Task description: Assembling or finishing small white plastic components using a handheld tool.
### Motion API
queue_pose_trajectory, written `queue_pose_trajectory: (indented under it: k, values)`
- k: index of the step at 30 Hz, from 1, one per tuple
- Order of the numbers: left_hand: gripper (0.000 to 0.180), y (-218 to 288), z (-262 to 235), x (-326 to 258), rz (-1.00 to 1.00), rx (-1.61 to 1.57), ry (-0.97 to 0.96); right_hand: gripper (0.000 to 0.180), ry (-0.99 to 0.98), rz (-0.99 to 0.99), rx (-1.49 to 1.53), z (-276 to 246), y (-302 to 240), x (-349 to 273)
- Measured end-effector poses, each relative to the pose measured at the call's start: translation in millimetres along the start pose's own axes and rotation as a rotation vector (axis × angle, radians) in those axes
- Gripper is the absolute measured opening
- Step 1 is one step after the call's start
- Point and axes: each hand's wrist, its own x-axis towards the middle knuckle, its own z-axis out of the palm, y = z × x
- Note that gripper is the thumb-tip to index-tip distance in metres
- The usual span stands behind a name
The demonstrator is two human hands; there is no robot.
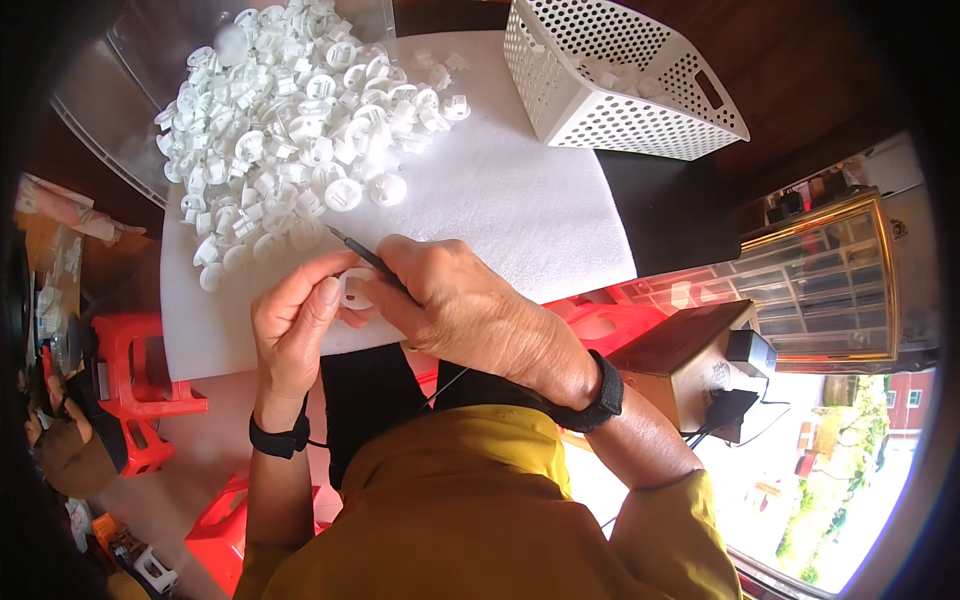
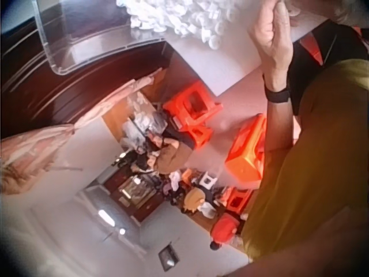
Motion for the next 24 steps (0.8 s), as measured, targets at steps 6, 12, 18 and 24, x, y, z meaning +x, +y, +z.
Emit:
queue_pose_trajectory:
  k: [6,12,18,24]
  values:
    - [0.025,-1.6,-1.6,-1.8,-0.05,-0.028,-0.014,0.022,-0.014,0.251,-0.066,-35.7,-13.5,-6.5]
    - [0.024,-1.1,-4.1,-3.7,-0.023,-0.004,-0.032,0.019,0.344,0.363,-0.025,-108.8,-8.7,-0.9]
    - [0.027,0.2,-2.9,-3.2,-0.024,0.02,-0.03,0.015,0.581,0.305,0.009,-155.5,24.8,10.2]
    - [0.027,-5.0,-3.6,-2.6,-0.007,0.012,-0.039,0.021,0.409,0.227,0.149,-93.6,-21.4,21.0]
